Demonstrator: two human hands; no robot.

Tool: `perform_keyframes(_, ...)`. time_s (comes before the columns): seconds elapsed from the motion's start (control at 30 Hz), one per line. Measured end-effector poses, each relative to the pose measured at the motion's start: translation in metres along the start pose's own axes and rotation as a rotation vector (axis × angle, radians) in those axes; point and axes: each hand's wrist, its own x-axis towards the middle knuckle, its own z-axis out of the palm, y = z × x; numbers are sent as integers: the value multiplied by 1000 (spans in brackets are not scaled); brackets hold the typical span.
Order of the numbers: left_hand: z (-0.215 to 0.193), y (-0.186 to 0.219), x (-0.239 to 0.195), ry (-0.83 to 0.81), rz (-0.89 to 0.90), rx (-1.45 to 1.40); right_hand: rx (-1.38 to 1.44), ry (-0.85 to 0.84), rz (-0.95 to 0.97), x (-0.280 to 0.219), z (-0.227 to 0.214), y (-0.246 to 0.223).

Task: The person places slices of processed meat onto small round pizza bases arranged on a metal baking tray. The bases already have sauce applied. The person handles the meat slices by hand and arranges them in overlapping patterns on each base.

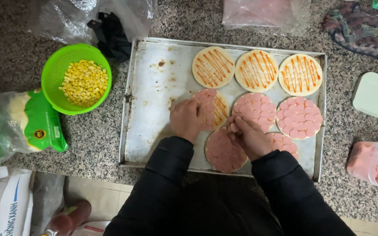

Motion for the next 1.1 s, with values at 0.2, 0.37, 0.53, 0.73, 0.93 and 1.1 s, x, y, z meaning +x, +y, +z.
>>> perform_keyframes(0.2, 1, 5, -1, 94, 41, 69, -25, 13, -31, -15, 21, -24)
perform_keyframes(0.37, -6, 6, -1, 144, 70, 92, 3, 22, -25, -22, 35, -34)
perform_keyframes(0.53, -71, 50, -3, 144, 135, -214, 20, 19, 2, -27, 41, -42)
perform_keyframes(0.73, -91, 55, -14, -93, 398, -273, -8, -112, -29, -1, 24, -10)
perform_keyframes(0.93, -78, 35, -25, -201, 309, -284, -71, -192, -6, -16, 37, -22)
perform_keyframes(1.1, -51, -17, -28, -43, -125, -183, -79, -57, 12, -16, 33, -26)
